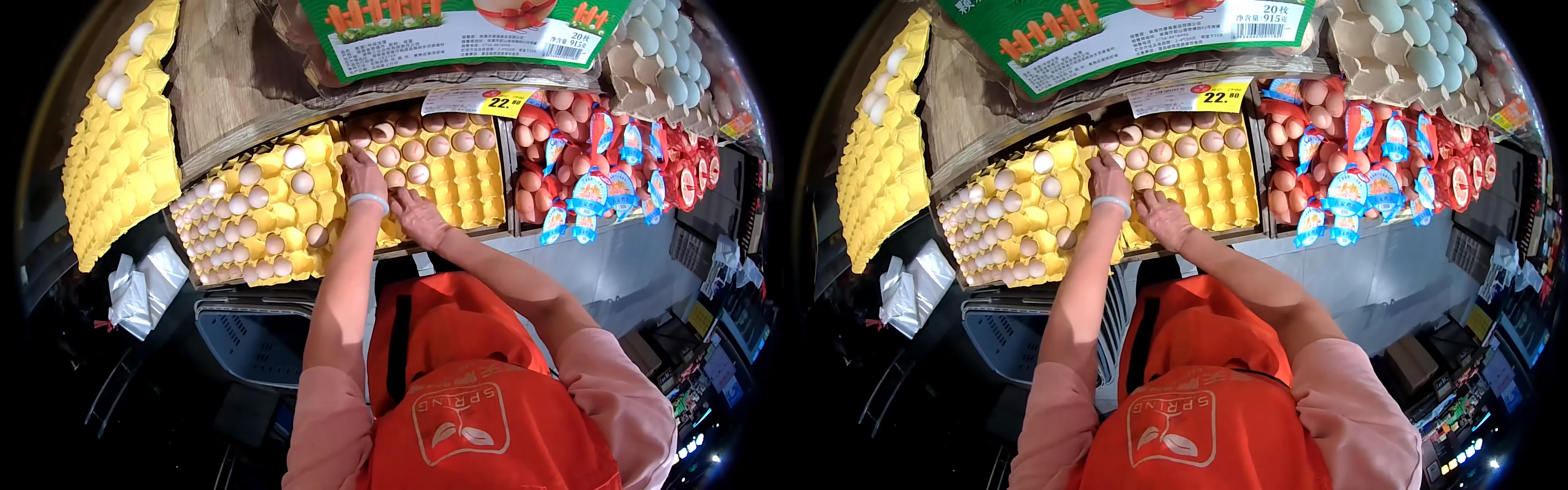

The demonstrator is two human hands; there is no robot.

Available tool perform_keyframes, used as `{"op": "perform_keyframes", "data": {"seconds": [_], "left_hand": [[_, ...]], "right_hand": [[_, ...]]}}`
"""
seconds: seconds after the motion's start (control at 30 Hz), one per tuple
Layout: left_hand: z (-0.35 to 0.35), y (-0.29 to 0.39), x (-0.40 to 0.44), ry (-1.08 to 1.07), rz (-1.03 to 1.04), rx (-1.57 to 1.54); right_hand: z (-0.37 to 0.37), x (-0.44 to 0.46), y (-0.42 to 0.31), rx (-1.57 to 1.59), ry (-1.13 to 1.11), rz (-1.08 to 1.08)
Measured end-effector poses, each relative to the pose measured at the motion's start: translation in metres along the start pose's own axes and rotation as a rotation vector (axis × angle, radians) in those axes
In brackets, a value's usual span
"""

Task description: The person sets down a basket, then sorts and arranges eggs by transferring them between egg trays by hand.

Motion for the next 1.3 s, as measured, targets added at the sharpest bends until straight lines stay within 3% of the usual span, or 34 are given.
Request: {"op": "perform_keyframes", "data": {"seconds": [0.03, 0.17, 0.3, 0.43, 0.53, 0.7, 0.83, 0.93, 1.07, 1.17, 1.2, 1.3], "left_hand": [[-0.026, 0.011, -0.009, -0.059, -0.085, -0.114], [-0.031, 0.011, -0.039, 0.09, -0.035, -0.278], [-0.003, -0.003, -0.053, 0.173, 0.162, -0.387], [0.008, -0.01, -0.049, 0.126, 0.255, -0.47], [0.011, -0.004, -0.052, 0.057, 0.275, -0.359], [0.012, 0.004, -0.047, 0.001, 0.238, -0.207], [0.007, 0.008, -0.063, 0.151, 0.201, -0.341], [0.0, 0.003, -0.108, 0.279, 0.145, -0.522], [-0.012, -0.011, -0.167, 0.117, 0.239, -0.581], [-0.032, -0.018, -0.195, 0.049, 0.229, -0.682], [-0.028, -0.026, -0.203, 0.114, 0.319, -0.654], [-0.014, -0.046, -0.223, -0.068, 0.122, -0.724]], "right_hand": [[0.004, 0.002, -0.001, -0.031, -0.059, 0.0], [0.002, 0.008, 0.007, -0.02, -0.167, -0.082], [-0.006, 0.001, 0.024, 0.184, 0.149, -0.179], [-0.032, -0.016, 0.031, 0.299, 0.086, 0.017], [-0.052, -0.027, 0.045, 0.27, 0.095, 0.311], [-0.052, -0.024, 0.075, 0.302, 0.282, 0.318], [-0.06, -0.01, 0.061, 0.368, 0.319, 0.32], [-0.053, 0.012, 0.039, 0.485, 0.274, 0.282], [-0.025, 0.05, 0.01, 0.418, 0.091, 0.07], [0.0, 0.068, -0.007, 0.157, 0.035, -0.066], [0.002, 0.072, -0.012, 0.087, -0.037, -0.053], [0.003, 0.076, -0.022, -0.046, -0.18, -0.016]]}}
Point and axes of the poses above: each hand's wrist, its own x-axis towards the middle knuckle, its own z-axis out of the palm, y = z × x, the point moved 3 cm from there along x, towards the middle knuckle, and after that the axes turned 12 degrees about y, right-handed, at the moved point
